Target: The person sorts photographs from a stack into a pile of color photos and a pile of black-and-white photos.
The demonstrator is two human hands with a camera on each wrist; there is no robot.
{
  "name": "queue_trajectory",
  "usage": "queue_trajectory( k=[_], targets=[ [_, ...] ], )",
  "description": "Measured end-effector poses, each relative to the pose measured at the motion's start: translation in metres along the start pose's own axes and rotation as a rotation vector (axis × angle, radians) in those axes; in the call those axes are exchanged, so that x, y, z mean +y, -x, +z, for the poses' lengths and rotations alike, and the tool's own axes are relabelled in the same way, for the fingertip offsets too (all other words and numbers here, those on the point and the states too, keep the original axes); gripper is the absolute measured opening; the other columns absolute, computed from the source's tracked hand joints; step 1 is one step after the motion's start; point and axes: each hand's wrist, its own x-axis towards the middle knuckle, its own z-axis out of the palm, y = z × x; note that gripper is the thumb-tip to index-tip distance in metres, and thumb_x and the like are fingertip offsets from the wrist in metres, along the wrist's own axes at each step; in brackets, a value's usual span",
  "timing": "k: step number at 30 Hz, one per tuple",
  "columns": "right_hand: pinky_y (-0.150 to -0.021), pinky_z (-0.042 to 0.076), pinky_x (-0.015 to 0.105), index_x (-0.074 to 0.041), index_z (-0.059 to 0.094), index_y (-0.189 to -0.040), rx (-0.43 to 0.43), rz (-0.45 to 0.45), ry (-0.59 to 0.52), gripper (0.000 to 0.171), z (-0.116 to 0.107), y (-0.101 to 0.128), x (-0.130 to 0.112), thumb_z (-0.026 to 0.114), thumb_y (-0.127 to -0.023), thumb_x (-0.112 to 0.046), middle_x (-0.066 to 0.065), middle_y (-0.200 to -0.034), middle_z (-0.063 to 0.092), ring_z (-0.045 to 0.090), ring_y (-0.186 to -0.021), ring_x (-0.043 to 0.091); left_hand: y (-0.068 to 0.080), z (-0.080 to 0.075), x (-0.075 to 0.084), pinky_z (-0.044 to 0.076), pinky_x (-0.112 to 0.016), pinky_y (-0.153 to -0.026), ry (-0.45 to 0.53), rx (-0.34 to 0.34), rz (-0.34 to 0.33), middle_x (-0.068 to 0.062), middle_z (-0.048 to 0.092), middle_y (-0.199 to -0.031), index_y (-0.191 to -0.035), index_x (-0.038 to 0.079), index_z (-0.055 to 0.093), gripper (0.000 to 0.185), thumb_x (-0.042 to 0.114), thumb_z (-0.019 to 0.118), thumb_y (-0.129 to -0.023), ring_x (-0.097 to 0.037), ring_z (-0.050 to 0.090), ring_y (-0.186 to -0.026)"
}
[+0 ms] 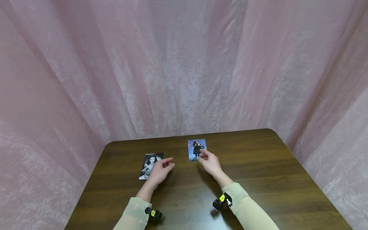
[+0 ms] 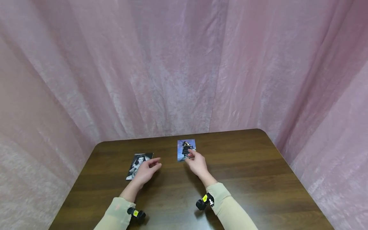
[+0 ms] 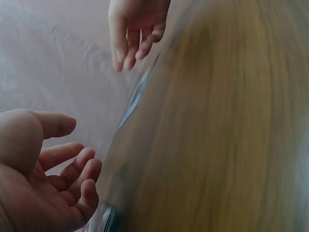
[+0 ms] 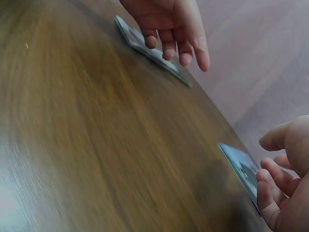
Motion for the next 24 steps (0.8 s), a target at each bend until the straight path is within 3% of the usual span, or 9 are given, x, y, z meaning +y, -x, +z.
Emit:
queue_trajectory(
  k=[7, 17, 24],
  targets=[
    [-0.088, 0.057, 0.04, 0.004, 0.066, -0.141, -0.048, -0.019, -0.024, 0.047, 0.024, 0.005, -0.012, 0.075, -0.096, -0.009, 0.014, -0.115, 0.076, 0.073, -0.103, 0.029, 0.014, -0.032, -0.017, 0.05, -0.033, -0.074, 0.005, 0.065, -0.055, -0.006, 0.068, -0.109, -0.14, 0.003, 0.07, 0.04, 0.02, 0.072, -0.104, -0.021, 0.058, -0.093],
    [-0.089, 0.057, 0.041, 0.007, 0.069, -0.135, -0.117, -0.076, -0.045, 0.044, 0.059, 0.015, -0.024, 0.076, -0.094, -0.006, 0.016, -0.112, 0.076, 0.073, -0.1, 0.03, 0.031, -0.068, -0.042, 0.047, -0.03, -0.079, -0.027, 0.172, -0.076, -0.006, 0.069, -0.107, -0.137, 0.003, 0.072, 0.04, 0.019, 0.076, -0.101, -0.02, 0.057, -0.093],
    [-0.086, 0.058, 0.037, 0.007, 0.071, -0.133, -0.169, -0.113, -0.028, 0.041, 0.087, 0.023, -0.037, 0.077, -0.094, -0.006, 0.014, -0.111, 0.076, 0.073, -0.096, 0.025, 0.044, -0.092, -0.058, 0.046, -0.032, -0.082, -0.099, 0.22, -0.131, -0.01, 0.07, -0.11, -0.137, 0.0, 0.071, 0.041, 0.021, 0.075, -0.101, -0.022, 0.058, -0.096]
  ],
)
